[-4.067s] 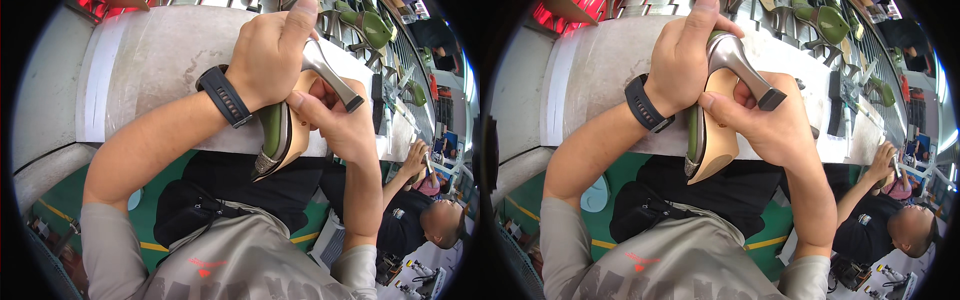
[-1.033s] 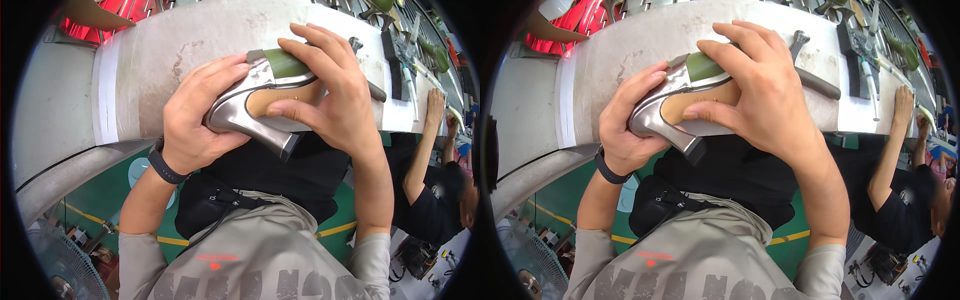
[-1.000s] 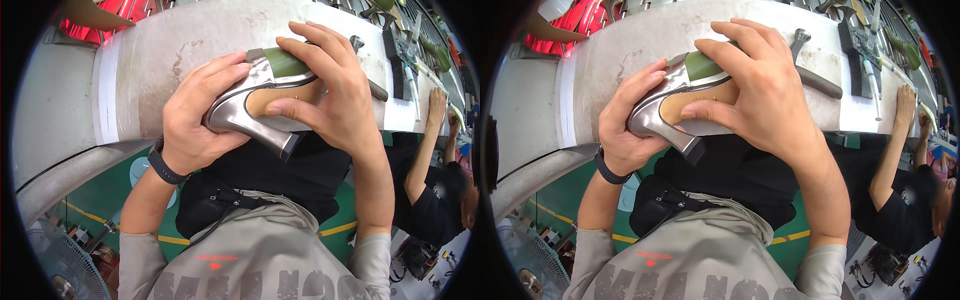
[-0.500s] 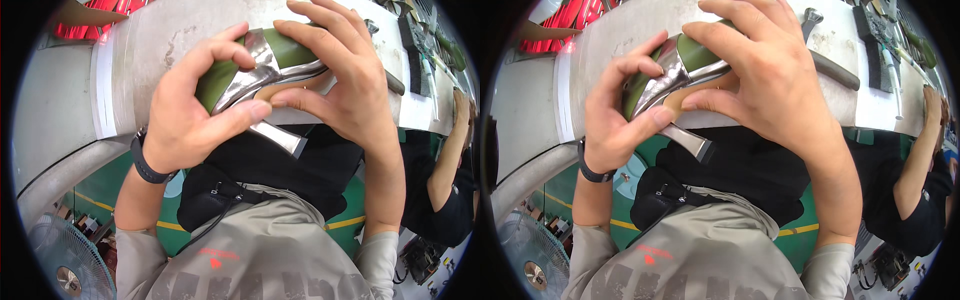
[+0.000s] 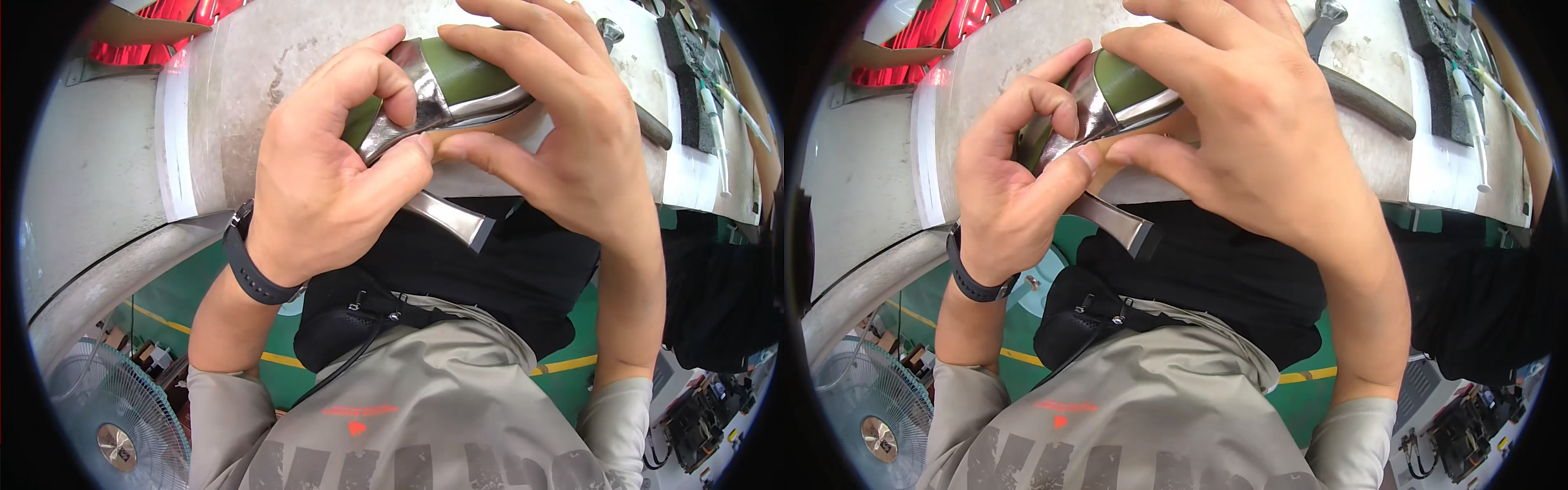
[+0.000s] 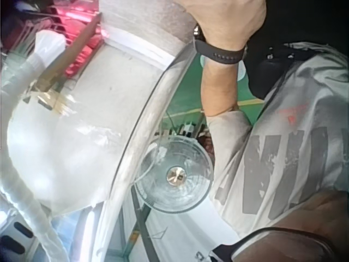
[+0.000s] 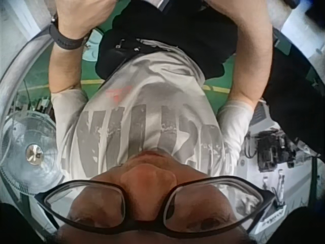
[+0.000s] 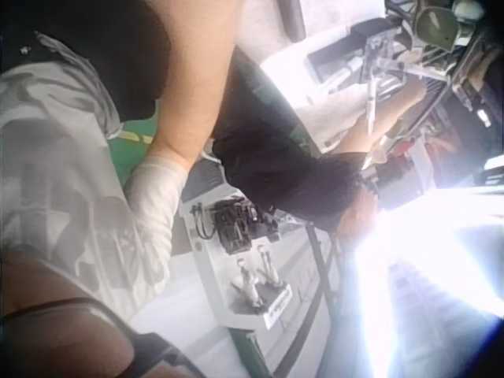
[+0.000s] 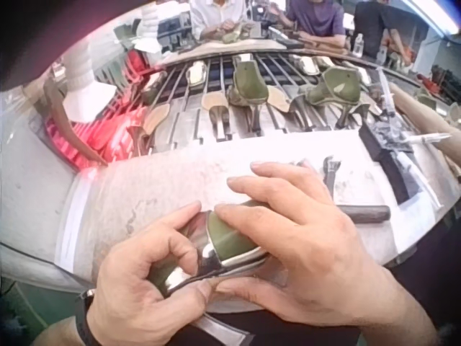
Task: The person assembles high-heeled shoes by taking shoe lasts and soles from a conveyor, pressing the soles onto the lasts by hand, hammering the edges with a hammer, and applying adhesive using a syringe.
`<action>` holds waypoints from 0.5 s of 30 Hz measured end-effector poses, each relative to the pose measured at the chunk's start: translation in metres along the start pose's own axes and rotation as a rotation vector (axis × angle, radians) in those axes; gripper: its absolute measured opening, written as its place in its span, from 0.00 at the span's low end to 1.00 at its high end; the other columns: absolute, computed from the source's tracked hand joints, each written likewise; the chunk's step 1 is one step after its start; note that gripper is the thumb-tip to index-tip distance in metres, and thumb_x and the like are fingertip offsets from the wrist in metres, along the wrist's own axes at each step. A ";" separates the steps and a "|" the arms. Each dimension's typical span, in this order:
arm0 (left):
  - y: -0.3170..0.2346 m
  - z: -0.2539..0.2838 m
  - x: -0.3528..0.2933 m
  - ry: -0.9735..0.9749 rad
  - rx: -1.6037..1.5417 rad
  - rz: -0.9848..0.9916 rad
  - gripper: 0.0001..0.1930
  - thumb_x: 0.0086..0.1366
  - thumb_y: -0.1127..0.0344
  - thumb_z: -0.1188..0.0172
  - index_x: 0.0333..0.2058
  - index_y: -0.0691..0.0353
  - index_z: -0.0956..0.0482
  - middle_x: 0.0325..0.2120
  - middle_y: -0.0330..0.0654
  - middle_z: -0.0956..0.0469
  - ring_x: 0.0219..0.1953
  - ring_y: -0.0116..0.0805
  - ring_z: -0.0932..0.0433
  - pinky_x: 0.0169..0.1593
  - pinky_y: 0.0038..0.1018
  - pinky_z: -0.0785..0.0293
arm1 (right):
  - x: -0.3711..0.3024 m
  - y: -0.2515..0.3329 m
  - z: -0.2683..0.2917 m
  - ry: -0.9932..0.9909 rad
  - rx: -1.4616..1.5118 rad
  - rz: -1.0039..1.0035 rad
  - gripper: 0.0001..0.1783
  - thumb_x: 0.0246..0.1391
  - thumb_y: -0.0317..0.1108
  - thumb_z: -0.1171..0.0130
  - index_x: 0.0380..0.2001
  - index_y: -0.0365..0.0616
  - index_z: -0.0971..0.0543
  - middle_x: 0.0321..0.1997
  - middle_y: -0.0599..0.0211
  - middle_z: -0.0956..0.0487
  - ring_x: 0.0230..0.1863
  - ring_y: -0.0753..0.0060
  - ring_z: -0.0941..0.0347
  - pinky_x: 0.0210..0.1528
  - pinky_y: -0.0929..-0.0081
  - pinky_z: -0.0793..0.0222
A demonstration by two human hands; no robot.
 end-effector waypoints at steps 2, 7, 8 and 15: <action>-0.004 -0.001 0.005 0.017 -0.009 -0.002 0.08 0.58 0.77 0.38 0.37 0.68 0.25 0.57 0.60 0.23 0.68 0.44 0.30 0.65 0.33 0.35 | -0.012 -0.019 -0.006 -0.114 0.032 0.075 0.34 0.41 0.40 0.20 0.52 0.39 0.20 0.59 0.47 0.24 0.64 0.38 0.31 0.63 0.49 0.31; 0.000 -0.002 0.006 0.068 -0.006 0.019 0.08 0.61 0.76 0.35 0.38 0.69 0.25 0.61 0.63 0.25 0.68 0.44 0.29 0.66 0.33 0.35 | -0.003 0.008 0.012 -0.032 -0.014 0.045 0.33 0.42 0.40 0.20 0.53 0.41 0.19 0.60 0.50 0.24 0.64 0.39 0.31 0.62 0.44 0.32; -0.005 -0.002 0.007 0.093 0.052 -0.024 0.08 0.62 0.76 0.35 0.38 0.68 0.25 0.62 0.64 0.27 0.67 0.44 0.28 0.66 0.33 0.35 | -0.001 0.013 0.009 0.018 -0.164 0.080 0.34 0.42 0.41 0.21 0.53 0.41 0.19 0.60 0.52 0.24 0.64 0.40 0.31 0.61 0.41 0.33; 0.004 -0.002 0.007 0.063 -0.056 0.058 0.13 0.67 0.75 0.37 0.48 0.69 0.25 0.66 0.63 0.31 0.67 0.41 0.29 0.69 0.35 0.35 | -0.005 0.006 0.007 -0.006 -0.140 0.088 0.35 0.43 0.44 0.22 0.54 0.42 0.20 0.61 0.50 0.25 0.63 0.39 0.30 0.61 0.36 0.34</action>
Point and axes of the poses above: each hand's wrist, its own x-axis towards the middle knuckle, its own z-axis out of the back of the hand, y = z × x, the point moved 10 cm from there along x, towards the middle knuckle
